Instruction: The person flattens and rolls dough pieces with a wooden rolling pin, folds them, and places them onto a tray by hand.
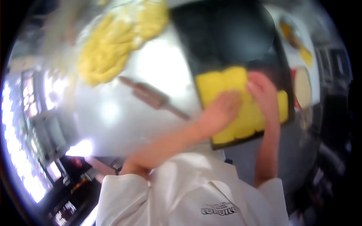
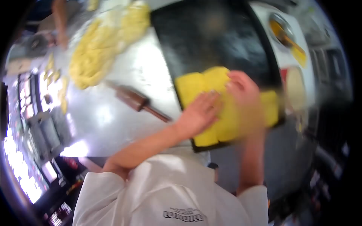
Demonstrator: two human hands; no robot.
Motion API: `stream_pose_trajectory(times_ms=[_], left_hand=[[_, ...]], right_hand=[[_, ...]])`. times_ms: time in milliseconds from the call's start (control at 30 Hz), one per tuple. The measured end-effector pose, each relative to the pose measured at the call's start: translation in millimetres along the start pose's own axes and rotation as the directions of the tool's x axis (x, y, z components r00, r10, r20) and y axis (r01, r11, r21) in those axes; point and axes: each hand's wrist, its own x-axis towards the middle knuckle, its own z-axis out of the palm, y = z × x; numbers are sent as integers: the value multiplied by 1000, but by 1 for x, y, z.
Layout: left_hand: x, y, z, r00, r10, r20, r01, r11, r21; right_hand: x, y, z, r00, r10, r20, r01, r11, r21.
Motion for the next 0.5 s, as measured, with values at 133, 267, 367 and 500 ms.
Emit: stream_pose_trajectory(times_ms=[133,267,367,500], left_hand=[[-45,-3,-47,981,-41,-190,11,988,-152],[-104,-17,-93,947,-169,-272,113,972,-207],[-158,-34,-110,898,-253,-360,205,965,-166],[-244,-56,-121,757,-509,-410,501,855,-135]], right_hand=[[4,19,48,986,-160,55,162,986,-33],[8,20,123,933,-270,236,314,933,-173],[-12,-29,183,913,-222,343,258,964,-63],[-28,-68,254,899,-160,408,325,868,-375]])
